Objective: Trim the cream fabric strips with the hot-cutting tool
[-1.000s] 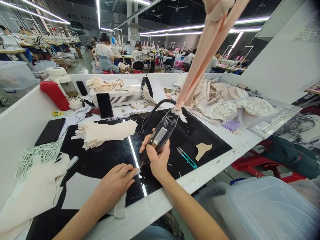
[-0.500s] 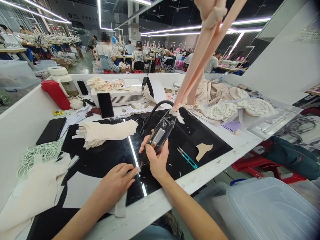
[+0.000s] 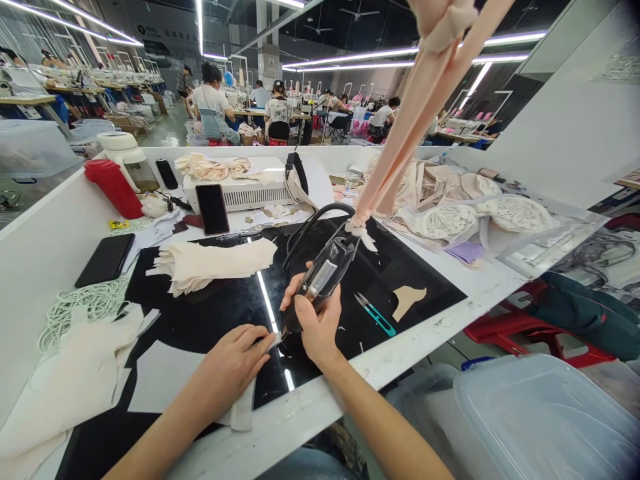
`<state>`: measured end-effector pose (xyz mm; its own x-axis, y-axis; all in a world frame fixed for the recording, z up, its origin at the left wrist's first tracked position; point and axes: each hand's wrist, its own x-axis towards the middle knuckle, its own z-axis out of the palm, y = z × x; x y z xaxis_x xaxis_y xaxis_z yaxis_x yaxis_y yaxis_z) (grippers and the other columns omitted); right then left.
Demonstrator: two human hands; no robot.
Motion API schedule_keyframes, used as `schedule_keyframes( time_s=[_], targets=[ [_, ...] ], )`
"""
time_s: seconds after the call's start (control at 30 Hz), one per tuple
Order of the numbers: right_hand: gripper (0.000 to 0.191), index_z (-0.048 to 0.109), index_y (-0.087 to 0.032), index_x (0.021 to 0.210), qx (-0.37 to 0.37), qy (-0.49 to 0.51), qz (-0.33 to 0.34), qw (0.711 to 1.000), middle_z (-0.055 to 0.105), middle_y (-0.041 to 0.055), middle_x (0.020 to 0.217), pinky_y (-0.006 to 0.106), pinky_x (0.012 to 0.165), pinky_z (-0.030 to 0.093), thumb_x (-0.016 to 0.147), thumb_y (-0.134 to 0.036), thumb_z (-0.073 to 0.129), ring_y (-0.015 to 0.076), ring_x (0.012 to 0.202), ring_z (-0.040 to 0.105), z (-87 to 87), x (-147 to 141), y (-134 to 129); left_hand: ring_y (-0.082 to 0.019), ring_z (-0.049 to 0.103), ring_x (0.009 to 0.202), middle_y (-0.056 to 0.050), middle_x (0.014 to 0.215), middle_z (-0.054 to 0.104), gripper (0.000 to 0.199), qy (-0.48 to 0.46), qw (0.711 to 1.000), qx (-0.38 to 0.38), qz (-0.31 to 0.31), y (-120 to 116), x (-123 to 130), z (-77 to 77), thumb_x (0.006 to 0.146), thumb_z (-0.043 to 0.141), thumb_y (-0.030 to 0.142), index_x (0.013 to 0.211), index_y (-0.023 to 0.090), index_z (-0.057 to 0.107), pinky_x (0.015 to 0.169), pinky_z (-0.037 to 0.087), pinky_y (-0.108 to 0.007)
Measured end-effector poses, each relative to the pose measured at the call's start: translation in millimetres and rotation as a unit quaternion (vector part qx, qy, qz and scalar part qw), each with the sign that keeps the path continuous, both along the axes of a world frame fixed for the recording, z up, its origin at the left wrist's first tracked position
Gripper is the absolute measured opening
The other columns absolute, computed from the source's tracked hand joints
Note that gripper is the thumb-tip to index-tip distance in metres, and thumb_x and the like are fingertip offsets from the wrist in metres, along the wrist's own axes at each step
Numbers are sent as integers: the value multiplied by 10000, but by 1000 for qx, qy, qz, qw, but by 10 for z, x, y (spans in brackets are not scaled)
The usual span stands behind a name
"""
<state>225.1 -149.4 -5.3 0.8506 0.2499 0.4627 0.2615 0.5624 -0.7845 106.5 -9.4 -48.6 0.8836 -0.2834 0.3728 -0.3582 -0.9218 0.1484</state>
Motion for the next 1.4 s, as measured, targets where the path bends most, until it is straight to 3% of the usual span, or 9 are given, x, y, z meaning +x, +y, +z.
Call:
schedule_keyframes(
  time_s=[0.27,0.4,0.67,1.07,1.4],
  targets=[
    [349,487,-275,1090,-9,-3,-4,1000,648,-45,823,271,569,539,874,-365,746,110,591,577,-1,-4,-6,-222,695,1042,-97,1160,688,340,-27,996,-79,37,29,-16,-37,1102,401,253,1318,203,657,921,620,-381],
    [374,485,-276,1102,-11,1,-8,1000,649,-44,820,277,566,542,859,-375,751,114,591,577,14,-16,-4,-233,682,1061,-102,1161,684,305,-43,996,-69,43,40,-38,-31,1096,428,230,1310,184,640,947,611,-408],
    [282,511,-264,1072,-5,-1,-2,1000,664,-40,822,265,579,541,905,-330,729,112,610,616,-23,-21,-2,-239,662,991,-85,1060,686,361,-30,999,3,24,43,-144,-8,971,435,-24,1203,152,649,895,614,-413],
    [393,511,-299,1176,55,19,56,997,670,-49,878,241,587,536,888,-321,778,96,637,612,-32,-80,252,-249,656,1020,-93,1115,666,372,-18,999,-25,26,33,-171,-133,939,527,-40,1254,142,608,938,610,-465],
    [324,533,-291,1128,51,14,45,998,665,-49,870,249,586,529,904,-341,761,104,641,623,-46,-113,278,-262,654,1023,-88,1093,665,370,-29,999,-32,28,3,-172,-145,906,583,-43,1226,141,604,945,611,-483]
  ],
)
